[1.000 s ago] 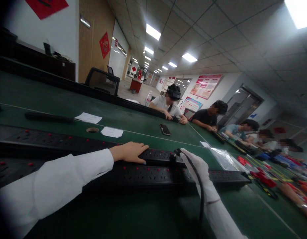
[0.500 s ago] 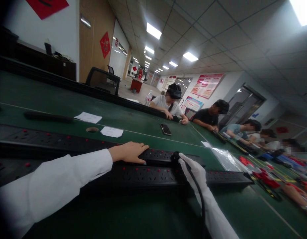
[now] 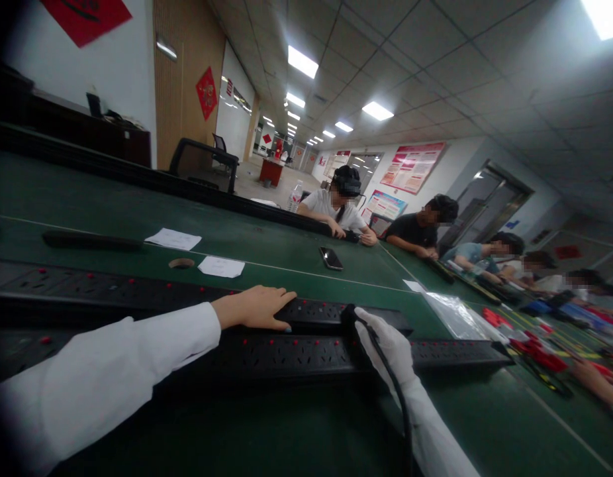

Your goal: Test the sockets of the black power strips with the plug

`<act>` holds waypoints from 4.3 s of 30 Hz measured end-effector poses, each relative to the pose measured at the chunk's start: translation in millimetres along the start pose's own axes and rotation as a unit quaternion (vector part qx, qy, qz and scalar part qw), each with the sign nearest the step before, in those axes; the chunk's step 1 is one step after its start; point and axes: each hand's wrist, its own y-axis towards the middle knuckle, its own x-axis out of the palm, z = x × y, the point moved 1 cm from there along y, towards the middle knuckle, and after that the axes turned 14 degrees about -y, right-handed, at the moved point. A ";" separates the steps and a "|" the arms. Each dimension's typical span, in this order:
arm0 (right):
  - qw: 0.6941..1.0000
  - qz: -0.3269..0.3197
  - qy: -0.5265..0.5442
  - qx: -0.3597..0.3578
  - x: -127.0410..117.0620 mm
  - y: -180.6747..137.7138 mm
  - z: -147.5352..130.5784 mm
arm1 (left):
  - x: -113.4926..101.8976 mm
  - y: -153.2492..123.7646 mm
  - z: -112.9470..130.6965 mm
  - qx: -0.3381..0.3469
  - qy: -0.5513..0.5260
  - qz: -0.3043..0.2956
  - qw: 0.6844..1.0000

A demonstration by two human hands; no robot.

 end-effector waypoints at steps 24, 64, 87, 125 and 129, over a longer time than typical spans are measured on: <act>0.999 -0.036 -0.004 -0.013 -0.5 0.9 2.0 | 0.2 1.0 -1.5 0.012 0.013 0.002 1.000; 0.998 -0.035 0.029 -0.047 26.4 39.3 9.5 | -10.0 34.5 12.7 -0.091 0.018 -0.094 0.991; 0.996 -0.077 0.002 -0.044 20.3 40.4 5.6 | 32.7 69.1 41.4 0.011 -0.014 0.002 1.000; 0.996 -0.076 -0.006 -0.035 19.9 41.3 4.6 | 19.7 63.4 32.4 0.046 -0.053 -0.010 0.998; 0.996 -0.078 -0.004 -0.033 19.3 40.6 2.6 | 19.3 63.9 29.4 0.030 -0.054 -0.007 0.998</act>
